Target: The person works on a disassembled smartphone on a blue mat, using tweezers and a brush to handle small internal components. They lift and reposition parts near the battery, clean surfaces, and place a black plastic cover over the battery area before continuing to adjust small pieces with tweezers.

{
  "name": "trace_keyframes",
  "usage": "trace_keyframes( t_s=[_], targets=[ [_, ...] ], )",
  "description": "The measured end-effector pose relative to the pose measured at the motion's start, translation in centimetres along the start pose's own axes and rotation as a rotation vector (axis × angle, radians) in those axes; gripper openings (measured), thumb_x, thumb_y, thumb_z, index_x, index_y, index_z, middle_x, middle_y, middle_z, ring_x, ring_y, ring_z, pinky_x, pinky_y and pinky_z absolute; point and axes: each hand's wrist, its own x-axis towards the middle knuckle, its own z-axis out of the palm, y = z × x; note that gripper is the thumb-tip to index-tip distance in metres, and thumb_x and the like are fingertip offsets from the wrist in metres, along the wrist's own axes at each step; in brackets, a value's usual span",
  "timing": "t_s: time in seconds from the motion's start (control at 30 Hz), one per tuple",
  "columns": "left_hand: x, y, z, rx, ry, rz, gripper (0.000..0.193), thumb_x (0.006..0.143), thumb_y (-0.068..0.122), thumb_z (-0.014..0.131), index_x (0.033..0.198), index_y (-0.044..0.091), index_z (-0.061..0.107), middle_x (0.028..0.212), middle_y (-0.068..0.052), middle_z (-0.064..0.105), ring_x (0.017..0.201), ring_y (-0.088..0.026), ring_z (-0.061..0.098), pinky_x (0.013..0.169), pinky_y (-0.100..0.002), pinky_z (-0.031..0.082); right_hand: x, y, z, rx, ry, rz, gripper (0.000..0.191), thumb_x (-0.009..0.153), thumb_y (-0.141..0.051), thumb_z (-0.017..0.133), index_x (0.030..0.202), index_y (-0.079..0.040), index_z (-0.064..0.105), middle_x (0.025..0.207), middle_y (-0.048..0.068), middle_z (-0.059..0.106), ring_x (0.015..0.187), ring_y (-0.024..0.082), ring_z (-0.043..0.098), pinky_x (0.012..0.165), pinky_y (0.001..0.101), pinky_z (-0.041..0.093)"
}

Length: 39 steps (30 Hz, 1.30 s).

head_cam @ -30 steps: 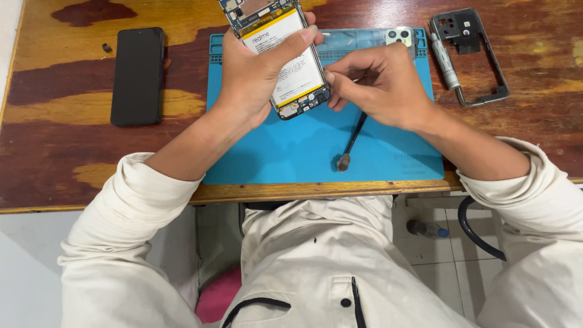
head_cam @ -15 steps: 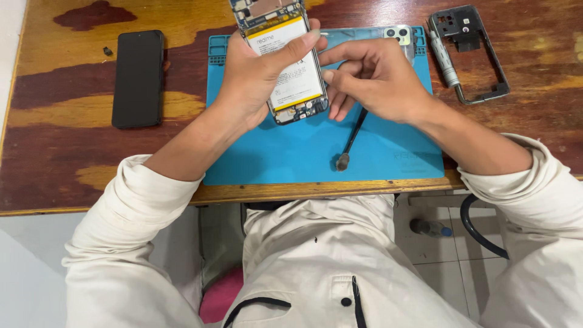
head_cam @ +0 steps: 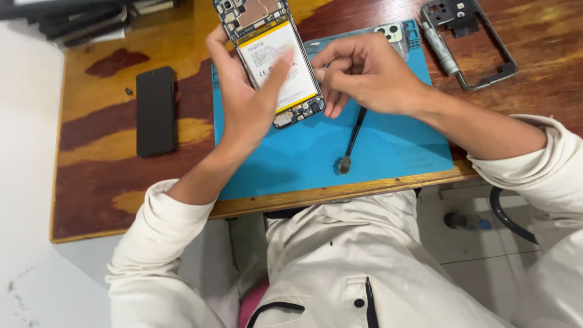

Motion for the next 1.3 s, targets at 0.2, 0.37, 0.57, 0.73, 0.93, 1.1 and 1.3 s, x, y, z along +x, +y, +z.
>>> trace_keyframes(
  t_s=[0.2, 0.37, 0.57, 0.73, 0.93, 1.1, 1.3],
  targets=[
    [0.2, 1.8, -0.9, -0.013, -0.259, -0.169, 0.111, 0.095, 0.001, 0.081, 0.160, 0.016, -0.009, 0.137, -0.014, 0.057, 0.121, -0.020, 0.068, 0.097, -0.036, 0.067, 0.5, -0.1, -0.4, -0.005, 0.002, -0.028, 0.022, 0.106, -0.010, 0.059, 0.118, 0.007, 0.062, 0.083, 0.012, 0.073, 0.071, 0.018, 0.076, 0.065, 0.0326, 0.067],
    [0.2, 1.6, -0.9, 0.022, -0.265, -0.136, 0.117, 0.092, -0.007, 0.086, 0.162, 0.016, -0.005, 0.137, -0.014, 0.058, 0.120, -0.022, 0.069, 0.094, -0.039, 0.066, 0.7, -0.3, -0.1, -0.074, -0.036, -0.058, 0.022, 0.105, -0.013, 0.060, 0.113, 0.006, 0.066, 0.088, 0.011, 0.077, 0.070, 0.016, 0.076, 0.064, 0.0308, 0.067],
    [-0.4, 1.4, -0.8, 0.005, -0.258, -0.088, 0.119, 0.090, -0.010, 0.088, 0.161, 0.016, -0.004, 0.134, -0.014, 0.059, 0.114, -0.022, 0.072, 0.089, -0.038, 0.068, 0.8, -0.8, 0.1, -0.107, -0.027, -0.030, 0.022, 0.104, -0.015, 0.062, 0.107, 0.004, 0.071, 0.086, 0.011, 0.076, 0.069, 0.015, 0.076, 0.063, 0.0291, 0.066],
    [-0.5, 1.8, -0.6, 0.033, -0.268, -0.104, 0.121, 0.090, -0.007, 0.087, 0.164, 0.016, -0.006, 0.130, -0.014, 0.062, 0.109, -0.021, 0.075, 0.085, -0.037, 0.067, 0.8, -1.1, 0.0, -0.176, -0.018, -0.076, 0.022, 0.105, -0.015, 0.062, 0.107, 0.004, 0.071, 0.087, 0.011, 0.076, 0.069, 0.015, 0.075, 0.063, 0.0288, 0.065],
    [-0.9, 1.8, -0.4, 0.019, -0.286, -0.051, 0.119, 0.091, -0.010, 0.088, 0.161, 0.016, -0.005, 0.135, -0.014, 0.059, 0.117, -0.021, 0.070, 0.095, -0.037, 0.069, 0.7, -1.2, -0.1, -0.165, -0.002, -0.076, 0.022, 0.105, -0.015, 0.062, 0.105, 0.004, 0.072, 0.083, 0.011, 0.075, 0.069, 0.016, 0.075, 0.062, 0.0296, 0.065],
    [-1.0, 2.2, -0.3, 0.008, -0.284, -0.095, 0.121, 0.090, -0.008, 0.087, 0.162, 0.015, -0.007, 0.138, -0.014, 0.058, 0.117, -0.021, 0.071, 0.093, -0.037, 0.069, 0.7, -1.2, 0.0, -0.157, 0.009, -0.059, 0.024, 0.107, -0.016, 0.059, 0.104, 0.004, 0.072, 0.082, 0.011, 0.075, 0.068, 0.016, 0.075, 0.062, 0.0296, 0.066],
    [-0.9, 2.5, -0.1, 0.049, -0.301, -0.054, 0.118, 0.093, -0.008, 0.086, 0.162, 0.016, -0.007, 0.136, -0.015, 0.058, 0.119, -0.021, 0.070, 0.097, -0.037, 0.069, 0.5, -1.1, 0.0, -0.150, 0.028, -0.069, 0.026, 0.108, -0.017, 0.059, 0.101, 0.005, 0.072, 0.081, 0.011, 0.075, 0.067, 0.016, 0.075, 0.061, 0.0284, 0.065]
  ],
)
